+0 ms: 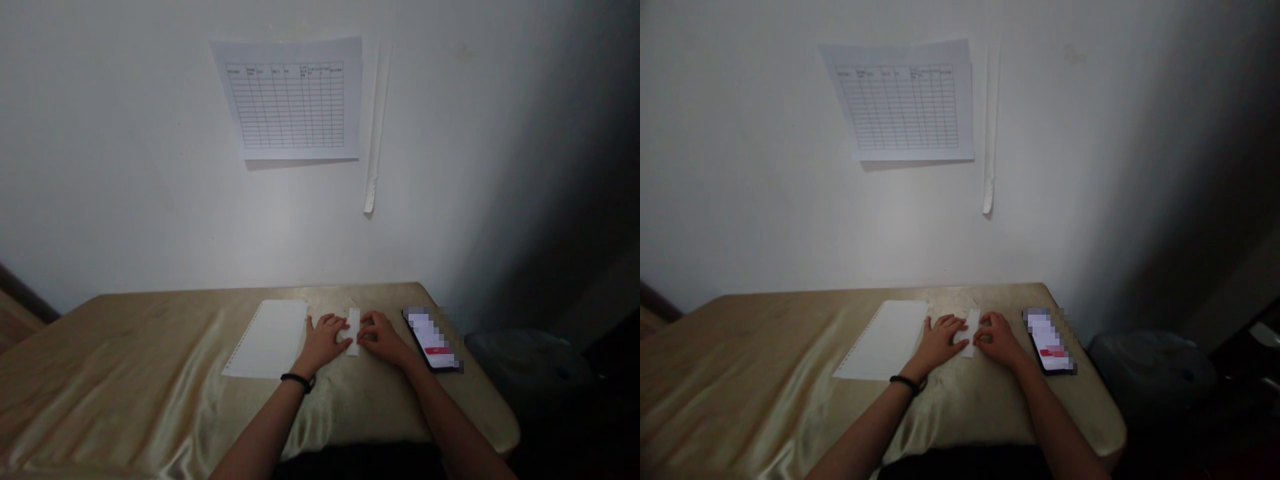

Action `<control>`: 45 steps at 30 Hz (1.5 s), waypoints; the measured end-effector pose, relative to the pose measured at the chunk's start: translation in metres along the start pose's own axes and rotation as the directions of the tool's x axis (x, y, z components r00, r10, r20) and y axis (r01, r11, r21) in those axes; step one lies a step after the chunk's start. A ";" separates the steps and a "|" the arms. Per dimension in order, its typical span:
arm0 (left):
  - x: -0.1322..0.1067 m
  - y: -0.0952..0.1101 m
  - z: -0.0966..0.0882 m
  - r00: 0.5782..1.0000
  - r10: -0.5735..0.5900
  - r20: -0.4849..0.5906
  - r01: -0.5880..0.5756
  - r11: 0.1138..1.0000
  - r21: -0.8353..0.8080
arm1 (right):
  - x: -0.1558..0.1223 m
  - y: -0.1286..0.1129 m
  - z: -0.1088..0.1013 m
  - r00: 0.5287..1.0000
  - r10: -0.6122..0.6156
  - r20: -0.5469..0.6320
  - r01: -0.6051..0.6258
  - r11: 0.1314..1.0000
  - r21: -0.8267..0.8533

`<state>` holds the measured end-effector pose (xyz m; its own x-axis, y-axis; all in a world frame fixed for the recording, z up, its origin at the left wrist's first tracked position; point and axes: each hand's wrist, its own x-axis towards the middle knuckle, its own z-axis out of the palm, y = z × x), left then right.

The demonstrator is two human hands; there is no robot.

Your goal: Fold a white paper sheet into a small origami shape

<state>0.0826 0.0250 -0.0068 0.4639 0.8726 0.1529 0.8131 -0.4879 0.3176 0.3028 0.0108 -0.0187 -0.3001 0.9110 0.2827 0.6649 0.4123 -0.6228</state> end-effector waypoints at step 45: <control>0.000 0.001 0.000 1.000 -0.008 -0.017 0.008 1.000 -0.009 | -0.006 -0.003 -0.002 0.999 -0.011 0.041 0.005 0.991 0.137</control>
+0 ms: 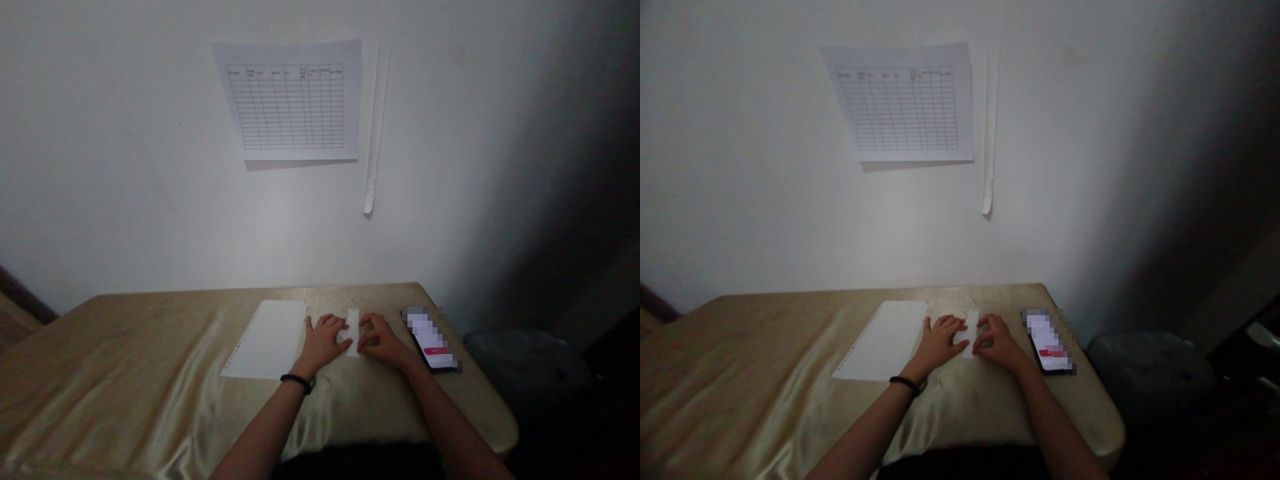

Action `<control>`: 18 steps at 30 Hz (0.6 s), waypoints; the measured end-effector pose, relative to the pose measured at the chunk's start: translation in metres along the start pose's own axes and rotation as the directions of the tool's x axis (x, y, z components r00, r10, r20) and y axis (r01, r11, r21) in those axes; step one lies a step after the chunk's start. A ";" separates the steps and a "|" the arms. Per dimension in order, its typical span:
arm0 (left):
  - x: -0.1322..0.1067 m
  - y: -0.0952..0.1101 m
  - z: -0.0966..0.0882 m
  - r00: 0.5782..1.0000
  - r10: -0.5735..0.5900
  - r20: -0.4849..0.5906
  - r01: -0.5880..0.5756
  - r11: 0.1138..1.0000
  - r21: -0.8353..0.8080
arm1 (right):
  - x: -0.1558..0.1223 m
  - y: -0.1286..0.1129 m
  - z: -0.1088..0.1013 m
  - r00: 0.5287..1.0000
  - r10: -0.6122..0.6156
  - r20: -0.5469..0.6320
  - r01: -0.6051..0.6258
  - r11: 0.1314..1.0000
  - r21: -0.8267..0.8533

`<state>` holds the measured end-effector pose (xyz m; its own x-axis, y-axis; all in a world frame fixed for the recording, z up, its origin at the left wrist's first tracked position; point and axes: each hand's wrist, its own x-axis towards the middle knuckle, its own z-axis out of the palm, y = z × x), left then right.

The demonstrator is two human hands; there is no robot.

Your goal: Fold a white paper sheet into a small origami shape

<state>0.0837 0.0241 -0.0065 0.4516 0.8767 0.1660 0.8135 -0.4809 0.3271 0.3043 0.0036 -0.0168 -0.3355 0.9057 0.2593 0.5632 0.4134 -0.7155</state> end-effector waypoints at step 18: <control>-0.001 0.002 0.000 0.999 -0.003 -0.034 0.002 1.000 -0.008 | 0.001 0.015 0.005 0.985 0.088 -0.151 -0.090 0.996 -0.005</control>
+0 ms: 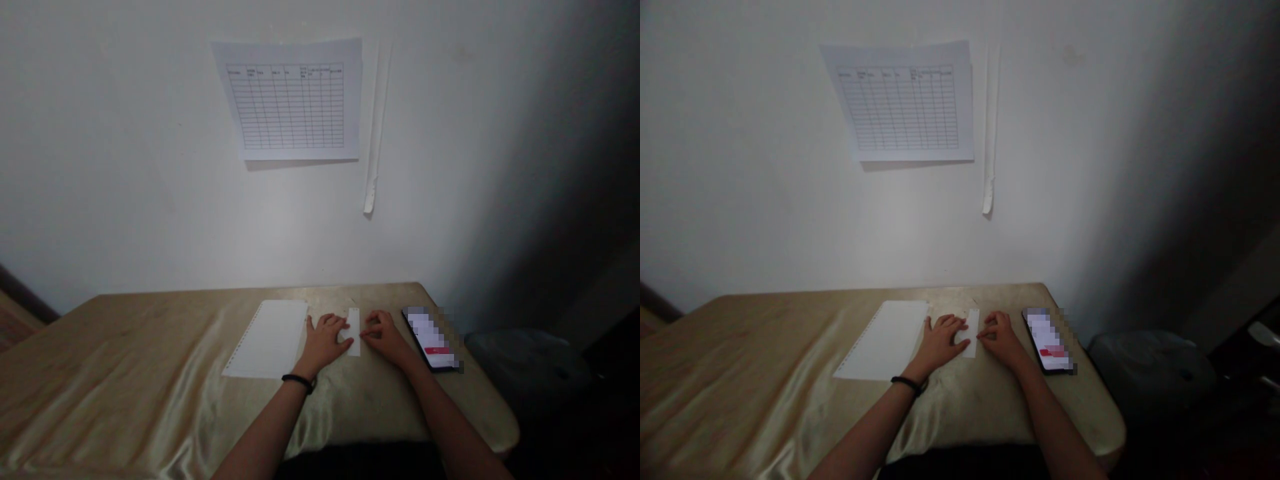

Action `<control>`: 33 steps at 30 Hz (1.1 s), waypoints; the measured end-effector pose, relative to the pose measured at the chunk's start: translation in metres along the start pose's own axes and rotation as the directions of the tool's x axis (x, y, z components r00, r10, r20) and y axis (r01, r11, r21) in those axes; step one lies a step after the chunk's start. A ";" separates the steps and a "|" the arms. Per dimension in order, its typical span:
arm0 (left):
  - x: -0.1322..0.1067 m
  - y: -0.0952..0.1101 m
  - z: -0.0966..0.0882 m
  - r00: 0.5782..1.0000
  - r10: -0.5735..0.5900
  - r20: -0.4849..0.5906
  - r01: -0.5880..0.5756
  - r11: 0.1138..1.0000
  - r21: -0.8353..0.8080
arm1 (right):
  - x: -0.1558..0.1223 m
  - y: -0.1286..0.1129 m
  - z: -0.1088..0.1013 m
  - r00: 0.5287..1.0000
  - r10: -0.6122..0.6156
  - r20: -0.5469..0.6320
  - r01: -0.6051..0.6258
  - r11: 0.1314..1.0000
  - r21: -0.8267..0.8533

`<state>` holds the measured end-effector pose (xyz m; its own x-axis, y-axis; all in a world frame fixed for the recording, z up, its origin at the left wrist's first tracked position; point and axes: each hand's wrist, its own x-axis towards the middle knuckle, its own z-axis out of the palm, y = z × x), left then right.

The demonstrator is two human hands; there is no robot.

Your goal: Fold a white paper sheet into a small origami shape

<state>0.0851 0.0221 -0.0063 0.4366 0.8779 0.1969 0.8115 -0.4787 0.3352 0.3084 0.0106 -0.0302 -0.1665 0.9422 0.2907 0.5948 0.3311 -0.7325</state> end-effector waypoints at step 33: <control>0.001 0.000 -0.002 0.996 0.087 -0.023 -0.088 0.996 -0.024 | 0.005 0.003 0.003 0.991 0.033 -0.132 -0.040 0.998 -0.056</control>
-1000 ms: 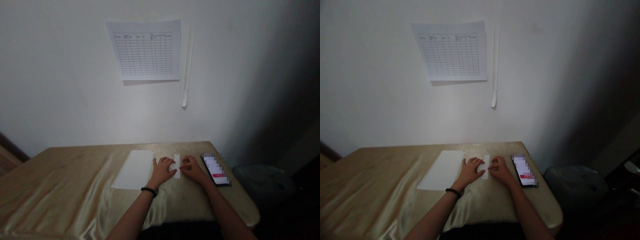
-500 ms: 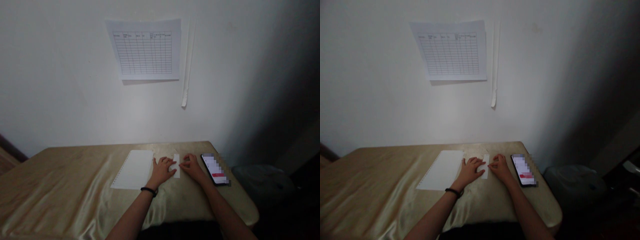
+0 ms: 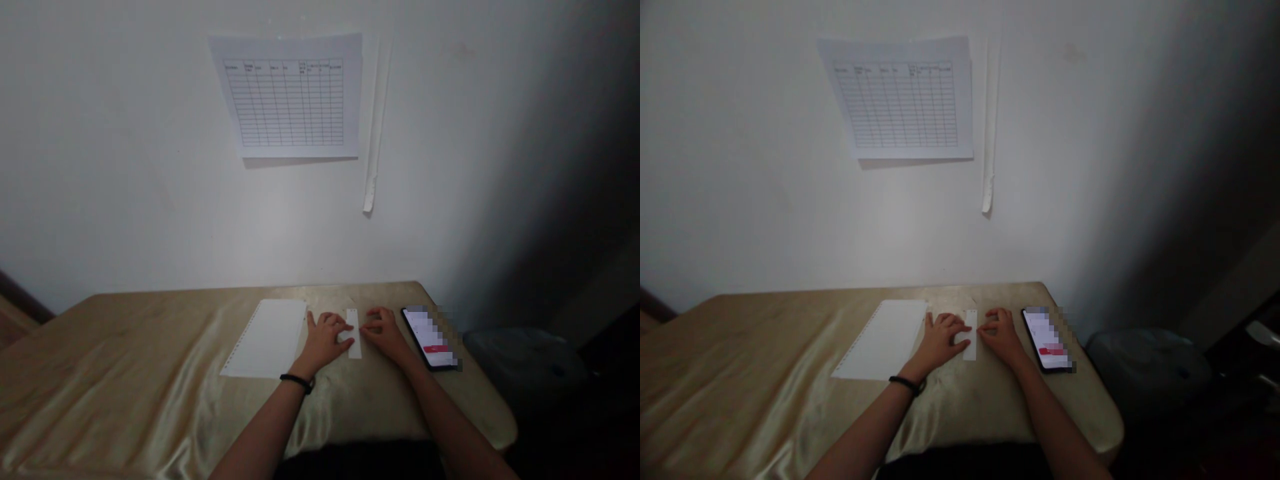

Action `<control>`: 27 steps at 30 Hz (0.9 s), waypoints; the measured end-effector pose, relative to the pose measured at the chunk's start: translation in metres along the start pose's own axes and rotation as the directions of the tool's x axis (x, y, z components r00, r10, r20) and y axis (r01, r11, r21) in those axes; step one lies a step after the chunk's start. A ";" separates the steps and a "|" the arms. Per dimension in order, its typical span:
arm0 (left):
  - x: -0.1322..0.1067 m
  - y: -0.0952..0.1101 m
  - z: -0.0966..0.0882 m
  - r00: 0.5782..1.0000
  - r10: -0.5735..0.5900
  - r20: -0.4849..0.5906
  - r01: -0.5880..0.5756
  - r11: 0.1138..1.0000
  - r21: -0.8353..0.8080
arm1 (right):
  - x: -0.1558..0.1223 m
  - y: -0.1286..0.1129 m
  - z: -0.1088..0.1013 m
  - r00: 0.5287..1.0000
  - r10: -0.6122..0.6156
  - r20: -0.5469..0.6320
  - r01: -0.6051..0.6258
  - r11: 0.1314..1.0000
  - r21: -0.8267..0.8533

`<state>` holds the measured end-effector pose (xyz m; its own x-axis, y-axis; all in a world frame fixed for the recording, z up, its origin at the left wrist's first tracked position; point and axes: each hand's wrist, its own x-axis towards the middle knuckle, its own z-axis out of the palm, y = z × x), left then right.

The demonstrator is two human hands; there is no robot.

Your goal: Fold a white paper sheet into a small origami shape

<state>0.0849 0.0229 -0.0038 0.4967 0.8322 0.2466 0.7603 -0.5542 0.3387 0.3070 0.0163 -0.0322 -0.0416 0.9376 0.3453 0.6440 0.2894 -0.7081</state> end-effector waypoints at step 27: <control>0.003 -0.008 0.007 0.998 -0.026 0.061 0.025 1.000 0.002 | 0.013 -0.003 0.009 0.999 -0.003 -0.052 -0.014 0.945 -0.326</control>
<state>0.0837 0.0297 -0.0124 0.5019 0.8456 0.1818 0.7737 -0.5328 0.3428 0.2974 0.0299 -0.0314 -0.0039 0.9255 0.3788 0.8584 0.1974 -0.4735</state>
